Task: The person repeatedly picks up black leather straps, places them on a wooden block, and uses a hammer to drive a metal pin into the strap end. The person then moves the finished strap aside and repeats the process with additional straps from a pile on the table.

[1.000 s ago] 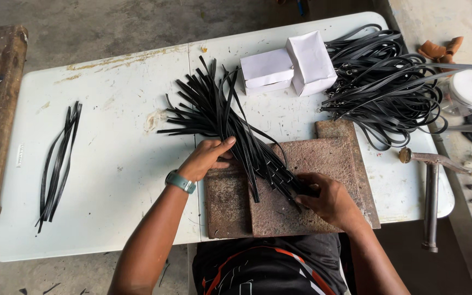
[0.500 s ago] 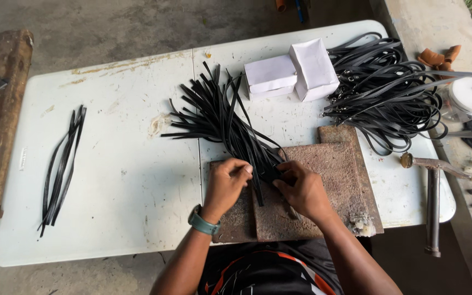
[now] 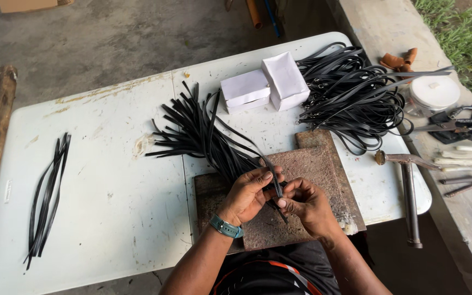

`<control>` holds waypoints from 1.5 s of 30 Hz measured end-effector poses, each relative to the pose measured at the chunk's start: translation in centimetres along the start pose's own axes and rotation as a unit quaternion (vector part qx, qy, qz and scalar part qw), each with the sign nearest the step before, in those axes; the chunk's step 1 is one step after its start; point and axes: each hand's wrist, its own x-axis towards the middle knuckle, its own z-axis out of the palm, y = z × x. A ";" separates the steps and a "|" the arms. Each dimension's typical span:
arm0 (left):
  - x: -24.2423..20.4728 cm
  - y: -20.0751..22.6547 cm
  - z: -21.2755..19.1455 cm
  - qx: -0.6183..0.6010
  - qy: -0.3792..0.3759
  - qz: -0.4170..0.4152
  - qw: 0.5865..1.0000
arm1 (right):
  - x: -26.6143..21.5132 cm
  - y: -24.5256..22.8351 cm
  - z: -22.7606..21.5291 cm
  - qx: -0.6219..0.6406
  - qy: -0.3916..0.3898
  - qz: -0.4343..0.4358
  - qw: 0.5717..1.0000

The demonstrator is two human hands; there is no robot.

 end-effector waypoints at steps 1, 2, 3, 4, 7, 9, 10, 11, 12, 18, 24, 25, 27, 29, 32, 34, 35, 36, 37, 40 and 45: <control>0.1 -0.2 0.0 -0.008 -0.003 0.004 1.000 | 0.0 0.3 -0.1 0.021 -0.008 0.010 1.000; 0.4 -0.4 0.1 0.007 0.012 0.019 1.000 | 0.0 0.5 -0.2 0.027 -0.005 0.011 1.000; 0.5 -0.5 0.1 0.022 0.028 0.036 0.999 | 0.0 0.7 -0.3 0.033 -0.003 0.013 0.999; 0.6 -0.5 0.1 0.037 0.044 0.053 0.997 | 0.1 0.8 -0.3 0.039 -0.002 0.015 0.999; 0.7 -0.3 -0.1 0.227 0.110 0.129 0.959 | 0.1 0.8 -0.3 0.019 0.011 0.063 0.998; 0.7 -0.1 -0.2 0.253 0.135 0.129 0.949 | 0.3 0.7 -0.2 0.018 0.015 0.092 0.995; 0.8 0.0 -0.3 0.265 0.147 0.128 0.944 | 0.4 0.6 0.0 0.018 0.018 0.107 0.994; 0.8 0.0 -0.4 0.266 0.148 0.130 0.944 | 0.5 0.6 0.0 0.013 0.015 0.111 0.994; 0.8 0.1 -0.4 0.266 0.149 0.131 0.943 | 0.6 0.5 0.1 0.009 0.013 0.115 0.993; 1.0 0.0 -0.9 0.265 0.142 0.133 0.944 | 0.9 0.2 0.1 0.005 -0.004 0.133 0.991; 1.0 0.1 -1.3 0.267 0.129 0.138 0.945 | 1.0 0.1 0.1 0.004 -0.017 0.129 0.991; 0.9 0.1 -1.4 0.268 0.127 0.140 0.945 | 1.0 0.1 0.1 0.000 -0.020 0.128 0.992; 0.9 0.2 -1.4 0.265 0.115 0.137 0.947 | 0.9 0.0 0.2 -0.008 -0.022 0.117 0.993; 0.9 0.3 -1.5 0.255 0.104 0.138 0.951 | 0.8 -0.2 0.3 -0.014 -0.016 0.108 0.994; 0.8 0.3 -1.6 0.235 0.091 0.141 0.957 | 0.6 -0.5 0.6 -0.033 -0.001 0.095 0.995; 0.6 0.2 -1.7 0.235 0.087 0.140 0.958 | 0.3 -0.6 0.8 -0.060 -0.001 0.080 0.995; 0.5 0.2 -1.7 0.233 0.084 0.140 0.959 | 0.2 -0.7 0.9 -0.081 -0.005 0.069 0.994; 0.5 0.1 -1.8 0.232 0.082 0.140 0.959 | 0.0 -0.8 1.0 -0.102 -0.010 0.058 0.993; 0.5 0.1 -1.8 0.230 0.079 0.141 0.960 | 0.0 -0.9 1.1 -0.123 -0.015 0.047 0.991; 0.4 0.2 -1.9 0.223 0.080 0.139 0.962 | 0.0 -0.9 1.3 -0.150 -0.008 0.040 0.988; 0.4 0.2 -2.0 0.233 0.083 0.135 0.960 | 0.2 -0.6 1.2 -0.088 0.010 0.092 0.992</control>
